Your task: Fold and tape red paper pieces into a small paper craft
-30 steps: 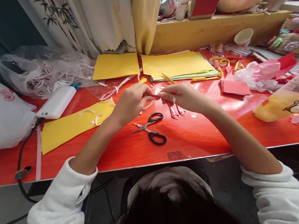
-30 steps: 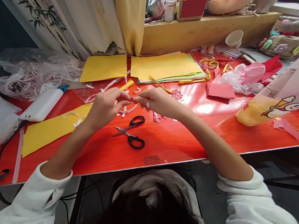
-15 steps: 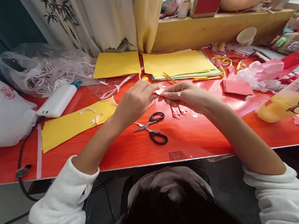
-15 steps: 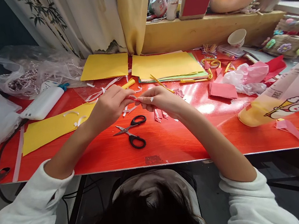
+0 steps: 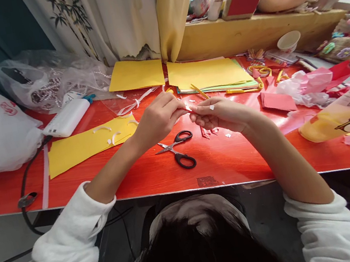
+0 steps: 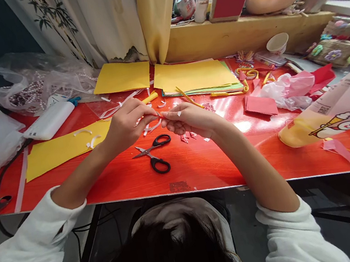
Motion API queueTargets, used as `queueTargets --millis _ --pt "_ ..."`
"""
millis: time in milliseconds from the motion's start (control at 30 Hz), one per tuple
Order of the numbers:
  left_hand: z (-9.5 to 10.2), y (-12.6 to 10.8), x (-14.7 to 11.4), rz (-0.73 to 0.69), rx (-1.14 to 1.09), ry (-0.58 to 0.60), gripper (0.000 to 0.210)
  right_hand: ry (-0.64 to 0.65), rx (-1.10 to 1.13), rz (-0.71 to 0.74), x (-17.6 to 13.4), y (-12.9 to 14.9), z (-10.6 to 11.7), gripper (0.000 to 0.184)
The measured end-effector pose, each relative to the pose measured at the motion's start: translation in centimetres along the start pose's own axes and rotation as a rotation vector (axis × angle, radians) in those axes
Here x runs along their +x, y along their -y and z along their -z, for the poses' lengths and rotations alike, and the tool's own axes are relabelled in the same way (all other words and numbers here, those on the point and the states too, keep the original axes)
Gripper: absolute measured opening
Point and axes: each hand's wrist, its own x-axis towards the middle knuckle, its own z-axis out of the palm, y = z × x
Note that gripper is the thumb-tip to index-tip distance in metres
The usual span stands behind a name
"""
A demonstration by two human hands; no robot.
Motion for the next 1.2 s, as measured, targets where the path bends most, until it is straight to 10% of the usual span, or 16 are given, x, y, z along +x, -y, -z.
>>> queueTargets --millis 333,767,1200 --pt "0.4 -0.7 0.6 0.271 -0.275 0.010 0.005 0.031 0.184 -0.022 -0.3 0.5 -0.6 0.017" --pt "1.2 -0.6 0.9 0.234 -0.463 0.083 0.007 0.256 0.139 0.027 -0.6 0.6 -0.4 0.015" --pt "1.1 -0.2 1.0 0.436 -0.726 0.191 0.005 0.044 -0.154 0.204 -0.9 0.9 -1.6 0.023"
